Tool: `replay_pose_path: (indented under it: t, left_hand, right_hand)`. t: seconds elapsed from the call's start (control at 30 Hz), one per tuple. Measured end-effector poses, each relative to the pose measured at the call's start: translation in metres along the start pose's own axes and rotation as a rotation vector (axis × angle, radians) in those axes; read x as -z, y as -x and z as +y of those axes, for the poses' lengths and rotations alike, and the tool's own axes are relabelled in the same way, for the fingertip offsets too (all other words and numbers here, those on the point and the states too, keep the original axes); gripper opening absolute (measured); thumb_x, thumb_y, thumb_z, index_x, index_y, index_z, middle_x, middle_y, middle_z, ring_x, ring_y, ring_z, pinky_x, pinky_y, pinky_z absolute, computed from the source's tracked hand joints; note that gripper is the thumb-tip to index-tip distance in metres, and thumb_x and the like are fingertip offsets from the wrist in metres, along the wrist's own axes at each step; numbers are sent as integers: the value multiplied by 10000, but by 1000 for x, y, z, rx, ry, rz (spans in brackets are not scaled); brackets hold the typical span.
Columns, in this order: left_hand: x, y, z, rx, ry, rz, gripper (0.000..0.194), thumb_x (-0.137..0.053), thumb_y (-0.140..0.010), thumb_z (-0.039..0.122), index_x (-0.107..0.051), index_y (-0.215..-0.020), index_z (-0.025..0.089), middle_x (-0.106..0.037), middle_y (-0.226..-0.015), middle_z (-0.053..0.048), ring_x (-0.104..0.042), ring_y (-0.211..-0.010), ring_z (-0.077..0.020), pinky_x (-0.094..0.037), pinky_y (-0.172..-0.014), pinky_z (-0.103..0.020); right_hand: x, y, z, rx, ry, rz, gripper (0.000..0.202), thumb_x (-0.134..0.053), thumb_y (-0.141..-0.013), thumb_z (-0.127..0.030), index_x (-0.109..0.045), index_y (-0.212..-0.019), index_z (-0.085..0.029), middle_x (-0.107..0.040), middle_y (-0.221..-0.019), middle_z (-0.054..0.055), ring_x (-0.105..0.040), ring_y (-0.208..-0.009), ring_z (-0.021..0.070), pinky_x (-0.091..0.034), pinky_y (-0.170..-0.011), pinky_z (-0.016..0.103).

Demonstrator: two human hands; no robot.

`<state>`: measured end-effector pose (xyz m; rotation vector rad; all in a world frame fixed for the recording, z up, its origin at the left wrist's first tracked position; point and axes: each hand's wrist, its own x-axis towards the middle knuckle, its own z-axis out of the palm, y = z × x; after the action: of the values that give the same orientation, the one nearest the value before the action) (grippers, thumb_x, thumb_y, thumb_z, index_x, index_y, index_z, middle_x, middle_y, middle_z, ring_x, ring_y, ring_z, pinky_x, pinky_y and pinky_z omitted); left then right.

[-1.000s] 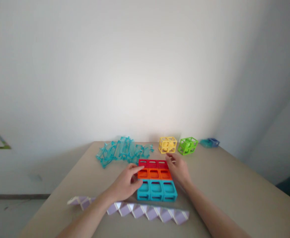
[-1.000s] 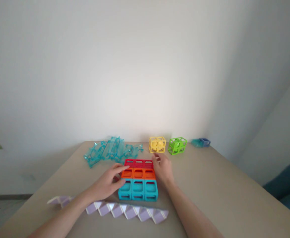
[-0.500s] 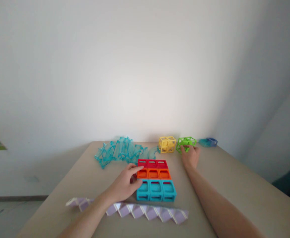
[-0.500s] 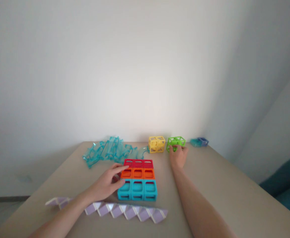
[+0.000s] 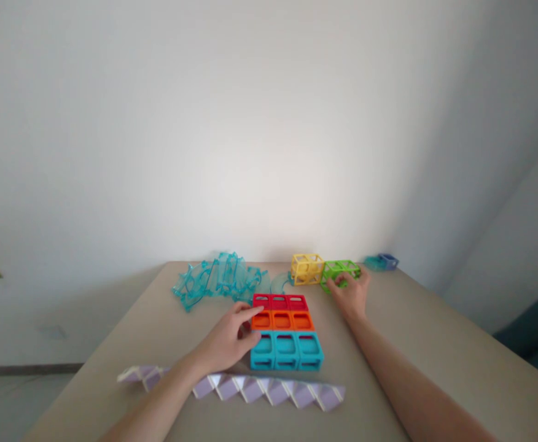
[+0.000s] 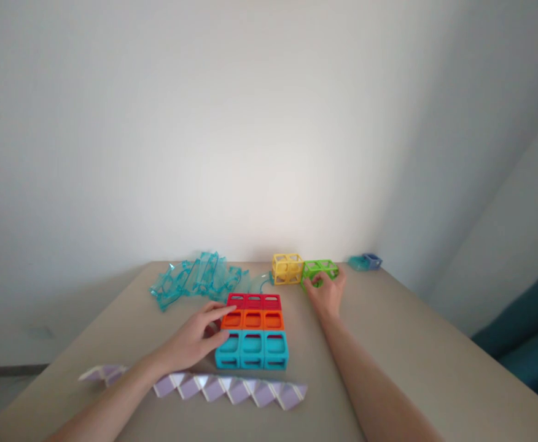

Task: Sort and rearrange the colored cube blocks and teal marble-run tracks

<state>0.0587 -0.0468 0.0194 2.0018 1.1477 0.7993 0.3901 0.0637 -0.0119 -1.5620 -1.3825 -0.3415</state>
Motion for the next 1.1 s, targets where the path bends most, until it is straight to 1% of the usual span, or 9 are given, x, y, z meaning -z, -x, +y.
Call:
replay_pose_path:
  t: [0.2,0.33,0.43,0.53,0.6,0.7,0.77,0.83,1.1]
  left_hand:
    - [0,0,-4,-11,3,-5,496,-552,-860,304,-524,-1351,235,-487,-1267,-87,-588,-970,-180,-495,-858,-311]
    - [0,1,-2,0,4,-8,499,-549,-865,319,-521,-1355,225,-479,-1277,-90,-593,-939,-171,-498,-848,-310]
    - [1,1,1,8,-2,-11,505,-547,-865,314,-516,-1359,217,-478,-1277,-92,-596,-924,-168,-496,-852,-312]
    - [0,0,1,13,-4,-13,498,-545,-862,299,-521,-1354,222,-479,-1277,-90,-601,-896,-160,-498,-840,-310]
    - [0,0,1,8,-3,-9,490,-545,-863,294,-527,-1348,227,-481,-1271,-88,-600,-908,-161,-498,-844,-308]
    - [0,0,0,8,-4,-5,495,-553,-861,296,-525,-1350,225,-486,-1262,-91,-599,-927,-165,-498,-852,-308]
    - [1,0,-1,15,1,-12,502,-554,-864,309,-518,-1357,223,-487,-1262,-94,-603,-908,-162,-504,-841,-308]
    - [1,0,0,13,-1,-15,501,-555,-867,318,-517,-1358,229,-489,-1261,-92,-603,-909,-163,-505,-843,-311]
    - [3,2,-1,-43,-131,49,464,-558,-863,321,-556,-1320,237,-506,-1252,-98,-591,-1032,-211,-496,-924,-366]
  right_hand:
    - [1,5,-3,-61,33,38,251,-651,-654,-383,-573,-783,-183,-427,-1101,156,-364,-1132,325,-359,-966,437]
    - [11,11,-9,-101,109,38,484,-656,-638,-431,-525,-1001,-138,-451,-1110,193,-400,-1115,353,-370,-942,471]
    - [26,11,-13,-111,214,86,707,-634,-660,-466,-428,-1234,-107,-413,-1249,246,-385,-1179,398,-352,-933,541]
    - [38,4,-21,69,357,70,711,-609,-725,-425,-387,-1356,-185,-250,-1462,225,-248,-1326,431,-201,-1006,652]
    - [40,-2,-27,238,430,-18,595,-584,-778,-356,-436,-1347,-265,-242,-1518,151,-189,-1374,412,-76,-1028,689]
    - [32,-11,-32,356,452,-156,375,-535,-846,-307,-565,-1218,-270,-488,-1386,106,-320,-1320,355,-19,-1045,667]
    - [26,-14,-31,332,438,-205,276,-489,-895,-318,-614,-1125,-230,-636,-1183,103,-461,-1182,315,-50,-1055,629]
    - [23,-16,-25,309,422,-220,254,-440,-934,-312,-634,-1061,-208,-688,-1044,91,-531,-1056,281,-96,-1052,585]
    - [36,-20,-9,398,317,-220,260,-458,-953,-300,-685,-888,-192,-713,-908,78,-572,-923,239,-252,-913,396]
